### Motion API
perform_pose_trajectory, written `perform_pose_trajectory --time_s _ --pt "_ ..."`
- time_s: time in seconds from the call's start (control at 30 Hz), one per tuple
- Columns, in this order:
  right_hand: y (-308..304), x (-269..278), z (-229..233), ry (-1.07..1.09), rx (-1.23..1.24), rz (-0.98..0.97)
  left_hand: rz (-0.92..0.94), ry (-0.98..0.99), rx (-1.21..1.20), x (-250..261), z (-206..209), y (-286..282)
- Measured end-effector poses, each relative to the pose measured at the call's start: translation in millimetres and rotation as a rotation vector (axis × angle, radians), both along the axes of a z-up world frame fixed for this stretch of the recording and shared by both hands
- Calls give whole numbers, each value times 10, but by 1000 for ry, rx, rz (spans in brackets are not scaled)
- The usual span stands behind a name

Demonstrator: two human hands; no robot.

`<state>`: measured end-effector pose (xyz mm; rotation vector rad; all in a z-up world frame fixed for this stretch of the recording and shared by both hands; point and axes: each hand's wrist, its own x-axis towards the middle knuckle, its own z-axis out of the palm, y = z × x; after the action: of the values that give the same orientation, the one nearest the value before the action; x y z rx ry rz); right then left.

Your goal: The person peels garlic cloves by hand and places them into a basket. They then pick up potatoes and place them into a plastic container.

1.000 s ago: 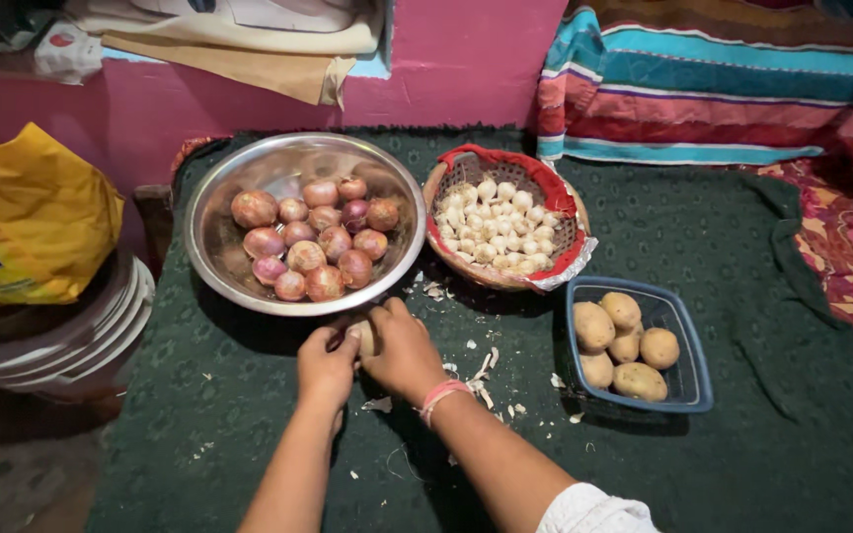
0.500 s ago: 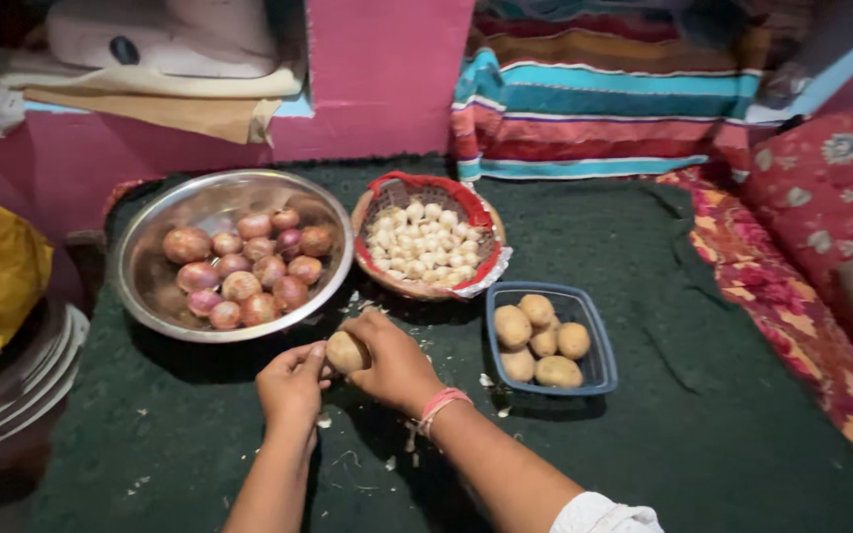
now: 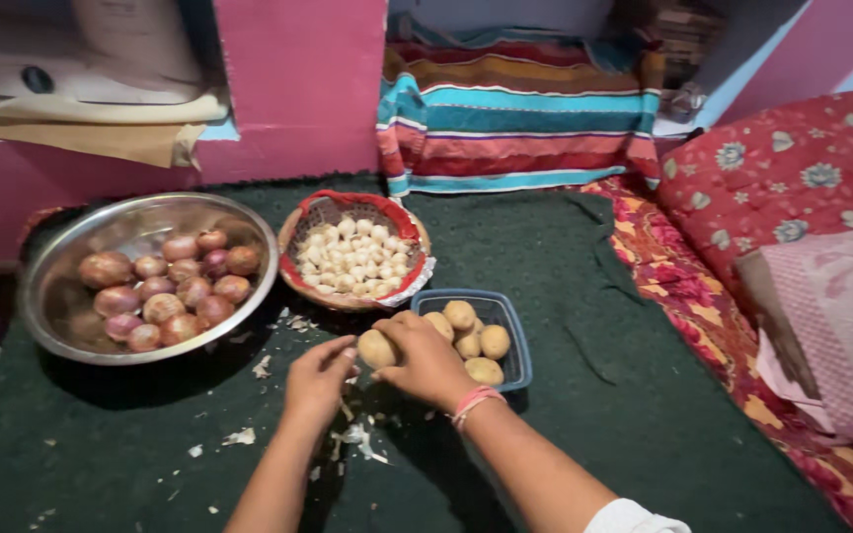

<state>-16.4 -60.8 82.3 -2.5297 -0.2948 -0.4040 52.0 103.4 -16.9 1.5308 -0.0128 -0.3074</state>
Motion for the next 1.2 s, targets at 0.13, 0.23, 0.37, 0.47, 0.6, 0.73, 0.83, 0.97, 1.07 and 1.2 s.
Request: perform_pose_trajectory --time_s 0.13,0.23,0.37,0.47,0.6,0.73,0.83,0.97,1.07,1.2 --pt "-437 -210 -35 16 -35 -285 -126 -253 65 -211 116 -389" --pt "-709 -343 -54 152 -79 -597 -130 -198 332 -395 173 -618" --pt "-895 -441 -144 221 -70 -698 -123 -226 358 -503 145 -807" --pt "-953 -415 -241 189 -30 -665 -78 -277 350 -514 47 -893" --pt "-949 -332 -351 48 37 -574 -55 -200 314 -496 -65 -955" --pt "-914 -264 -417 153 13 -655 -73 -116 279 -477 -165 -993" --pt "-883 -243 -441 124 29 -643 -61 -140 196 -482 -236 -1000" --pt "-810 -231 -447 56 31 -663 -54 -104 195 -472 -261 -1002" --pt "-803 -240 -417 97 32 -686 -59 -79 209 -475 -232 -1012" --pt "-782 -262 -432 103 113 -708 -60 -101 208 -497 -236 -988"
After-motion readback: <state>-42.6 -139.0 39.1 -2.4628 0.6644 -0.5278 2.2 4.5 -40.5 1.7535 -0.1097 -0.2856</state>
